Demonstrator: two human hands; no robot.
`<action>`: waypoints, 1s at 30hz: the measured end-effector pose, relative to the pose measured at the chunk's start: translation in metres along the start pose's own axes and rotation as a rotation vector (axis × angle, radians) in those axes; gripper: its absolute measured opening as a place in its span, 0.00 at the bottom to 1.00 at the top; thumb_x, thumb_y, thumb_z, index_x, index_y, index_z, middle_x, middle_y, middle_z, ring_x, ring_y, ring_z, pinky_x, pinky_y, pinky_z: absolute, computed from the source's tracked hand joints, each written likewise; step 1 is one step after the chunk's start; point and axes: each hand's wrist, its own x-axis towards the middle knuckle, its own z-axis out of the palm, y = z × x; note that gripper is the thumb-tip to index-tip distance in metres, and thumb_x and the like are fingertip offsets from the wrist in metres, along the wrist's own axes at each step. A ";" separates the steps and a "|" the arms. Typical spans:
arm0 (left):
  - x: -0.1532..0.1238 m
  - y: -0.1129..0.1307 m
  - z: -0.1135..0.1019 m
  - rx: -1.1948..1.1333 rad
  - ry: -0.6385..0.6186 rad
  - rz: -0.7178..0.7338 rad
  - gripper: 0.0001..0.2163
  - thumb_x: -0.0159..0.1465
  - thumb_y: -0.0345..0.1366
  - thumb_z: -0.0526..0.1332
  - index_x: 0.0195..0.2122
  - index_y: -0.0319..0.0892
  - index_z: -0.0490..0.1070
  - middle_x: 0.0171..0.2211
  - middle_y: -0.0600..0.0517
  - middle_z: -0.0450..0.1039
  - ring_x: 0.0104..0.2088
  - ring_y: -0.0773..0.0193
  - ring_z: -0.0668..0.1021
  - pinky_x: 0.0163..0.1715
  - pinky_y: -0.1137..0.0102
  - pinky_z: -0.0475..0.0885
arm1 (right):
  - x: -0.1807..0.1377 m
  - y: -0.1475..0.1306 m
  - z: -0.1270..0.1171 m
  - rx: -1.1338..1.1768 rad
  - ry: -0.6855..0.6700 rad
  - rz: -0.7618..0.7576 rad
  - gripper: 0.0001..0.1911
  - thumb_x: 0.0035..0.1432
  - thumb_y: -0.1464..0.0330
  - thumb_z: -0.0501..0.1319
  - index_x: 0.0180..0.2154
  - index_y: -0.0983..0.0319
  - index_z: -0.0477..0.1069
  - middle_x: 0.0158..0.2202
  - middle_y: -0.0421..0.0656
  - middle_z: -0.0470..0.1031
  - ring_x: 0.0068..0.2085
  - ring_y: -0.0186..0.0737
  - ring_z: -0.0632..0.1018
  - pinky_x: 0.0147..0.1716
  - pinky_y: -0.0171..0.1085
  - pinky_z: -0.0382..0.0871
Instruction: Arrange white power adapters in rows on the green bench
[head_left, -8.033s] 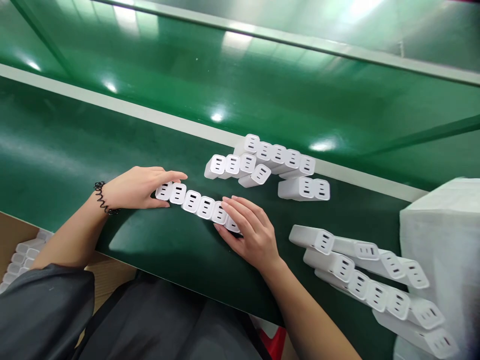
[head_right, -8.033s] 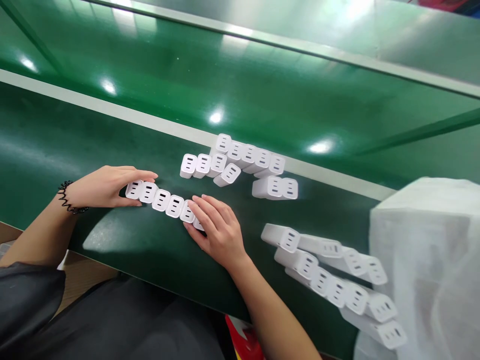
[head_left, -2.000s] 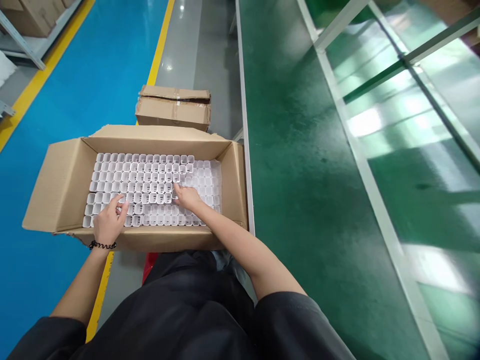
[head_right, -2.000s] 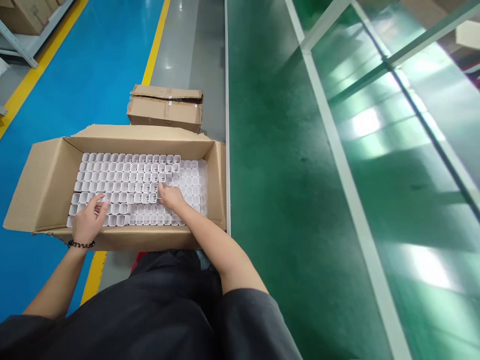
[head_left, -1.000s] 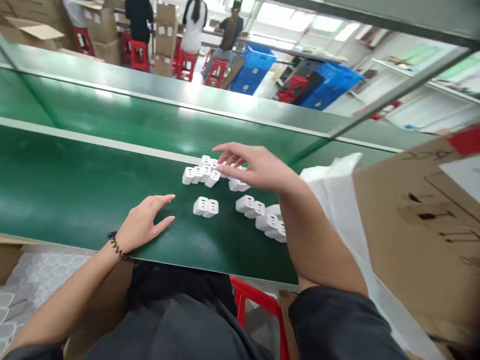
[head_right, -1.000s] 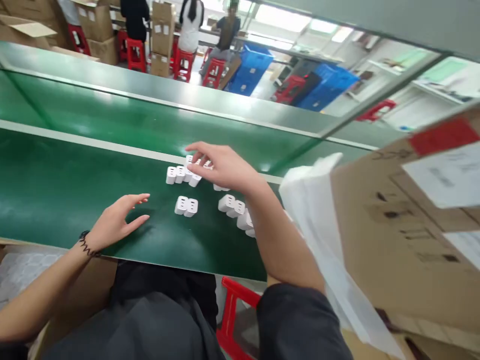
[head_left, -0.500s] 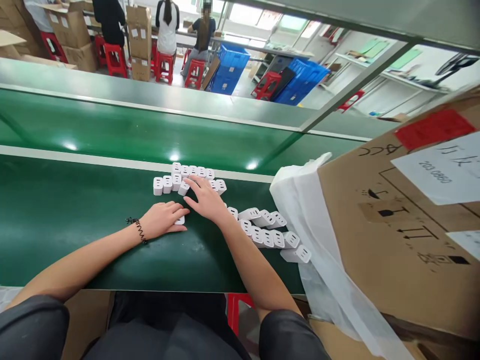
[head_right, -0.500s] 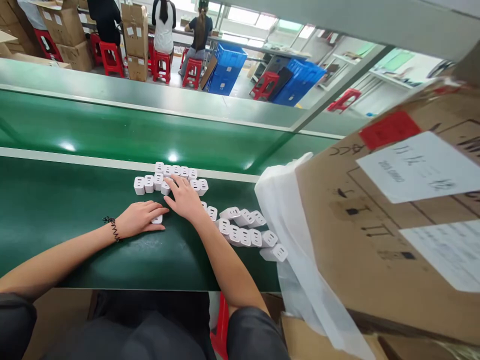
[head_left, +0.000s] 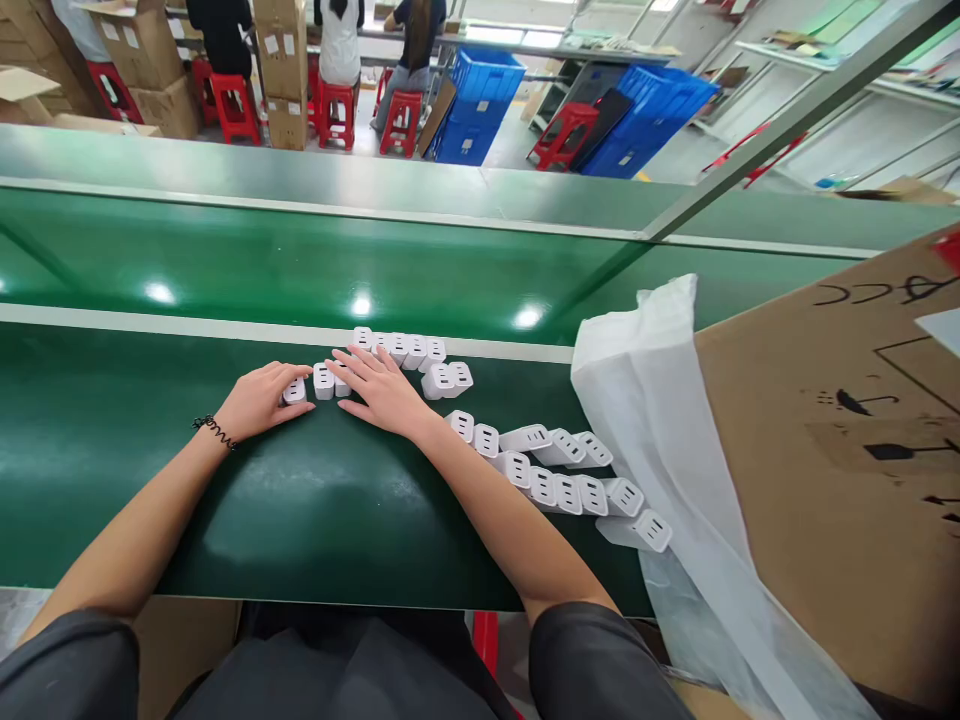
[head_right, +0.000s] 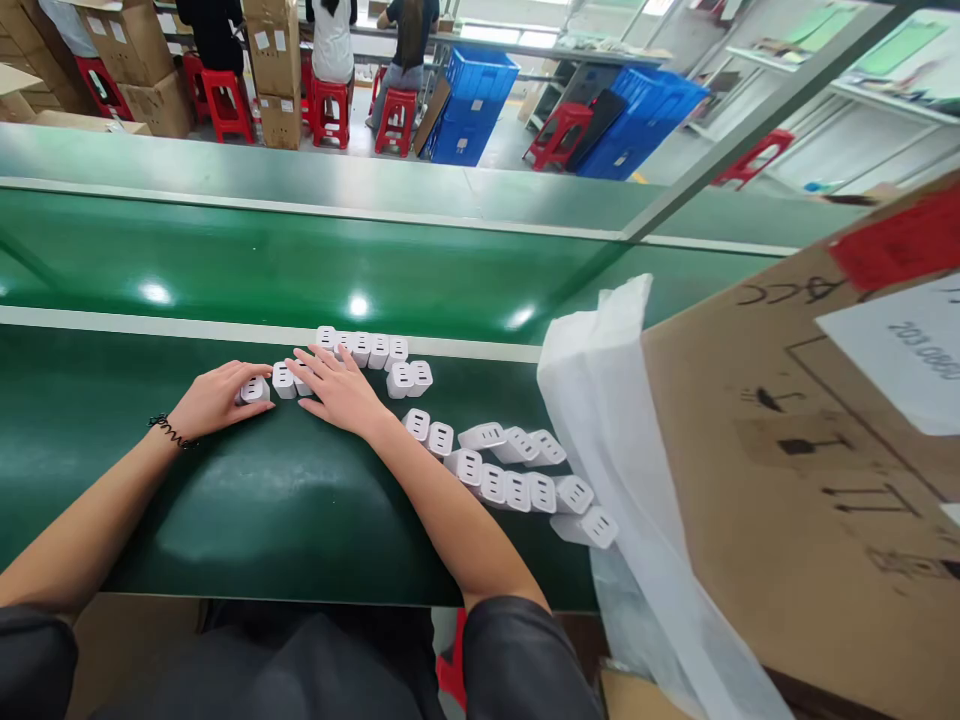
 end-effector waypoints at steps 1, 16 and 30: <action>-0.001 0.002 0.001 -0.007 0.009 0.006 0.25 0.66 0.56 0.55 0.56 0.43 0.68 0.48 0.46 0.78 0.45 0.55 0.79 0.42 0.63 0.74 | -0.001 -0.002 0.001 0.004 0.003 -0.010 0.30 0.68 0.64 0.55 0.68 0.58 0.54 0.70 0.45 0.55 0.71 0.50 0.56 0.69 0.60 0.46; -0.019 0.031 -0.011 -0.035 -0.169 0.170 0.22 0.67 0.49 0.57 0.57 0.43 0.66 0.45 0.47 0.78 0.42 0.57 0.80 0.39 0.65 0.72 | -0.059 -0.034 -0.011 0.426 0.090 0.014 0.44 0.65 0.62 0.59 0.72 0.54 0.34 0.72 0.48 0.50 0.71 0.47 0.53 0.70 0.56 0.49; -0.020 0.055 0.000 0.040 0.070 0.185 0.18 0.69 0.49 0.58 0.52 0.43 0.72 0.48 0.46 0.78 0.45 0.57 0.80 0.44 0.63 0.72 | -0.072 -0.024 0.012 0.495 0.188 0.147 0.29 0.64 0.60 0.61 0.63 0.56 0.59 0.60 0.51 0.64 0.58 0.47 0.71 0.56 0.47 0.72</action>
